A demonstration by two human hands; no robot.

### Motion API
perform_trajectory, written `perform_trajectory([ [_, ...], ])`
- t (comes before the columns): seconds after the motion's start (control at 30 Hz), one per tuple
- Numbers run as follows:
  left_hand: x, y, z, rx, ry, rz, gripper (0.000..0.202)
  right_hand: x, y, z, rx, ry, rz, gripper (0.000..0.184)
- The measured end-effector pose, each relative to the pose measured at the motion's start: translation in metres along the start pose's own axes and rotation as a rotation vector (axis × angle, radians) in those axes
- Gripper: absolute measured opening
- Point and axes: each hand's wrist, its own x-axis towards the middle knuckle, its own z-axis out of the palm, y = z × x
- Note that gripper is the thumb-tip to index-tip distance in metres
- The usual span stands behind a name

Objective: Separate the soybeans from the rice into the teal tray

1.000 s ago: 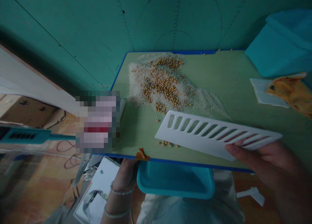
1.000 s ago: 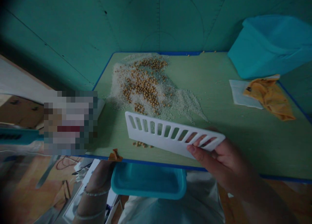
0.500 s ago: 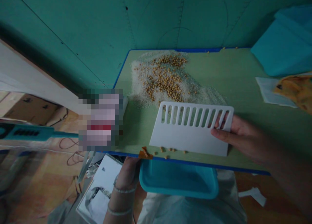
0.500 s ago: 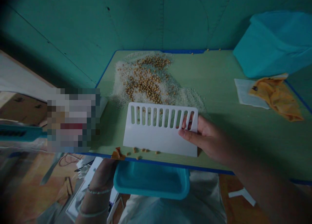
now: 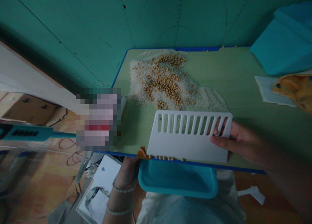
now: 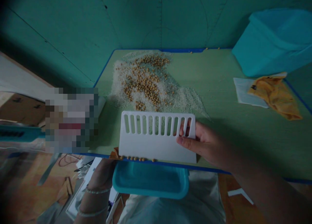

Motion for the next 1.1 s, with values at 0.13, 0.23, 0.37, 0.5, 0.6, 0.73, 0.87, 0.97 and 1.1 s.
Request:
perform_trajectory([
  [0.13, -0.002, 0.000, 0.002, -0.009, -0.001, 0.022, 0.033, -0.001, 0.003, -0.002, -0.001, -0.039, 0.016, 0.018],
  [0.23, -0.004, 0.001, 0.005, -0.005, -0.002, 0.043, 0.030, -0.002, 0.004, -0.002, 0.011, -0.033, 0.025, 0.020],
  [0.37, -0.004, 0.000, 0.004, 0.004, -0.002, 0.025, 0.030, -0.006, 0.006, -0.002, 0.033, -0.162, 0.085, 0.019],
  [0.5, -0.003, -0.001, 0.000, 0.017, -0.019, -0.011, 0.028, -0.008, 0.008, -0.004, 0.058, -0.151, 0.123, 0.020],
  [0.6, -0.003, -0.001, -0.002, 0.019, -0.012, -0.003, 0.030, -0.003, 0.003, -0.005, 0.155, 0.049, 0.129, 0.031],
  [0.73, -0.005, 0.000, 0.000, 0.012, 0.044, 0.051, 0.024, 0.010, -0.013, -0.004, 0.365, 0.372, 0.049, 0.036],
  [0.87, -0.007, 0.001, 0.001, 0.012, 0.057, 0.037, 0.026, 0.018, -0.025, -0.005, 0.411, 0.455, -0.026, 0.029],
  [0.97, -0.008, 0.001, -0.001, 0.007, 0.060, 0.038, 0.028, 0.021, -0.025, -0.006, 0.348, 0.417, -0.055, 0.023],
  [1.1, -0.009, 0.003, -0.001, 0.013, 0.038, 0.038, 0.026, 0.027, -0.024, -0.004, 0.276, 0.361, -0.077, 0.023],
])
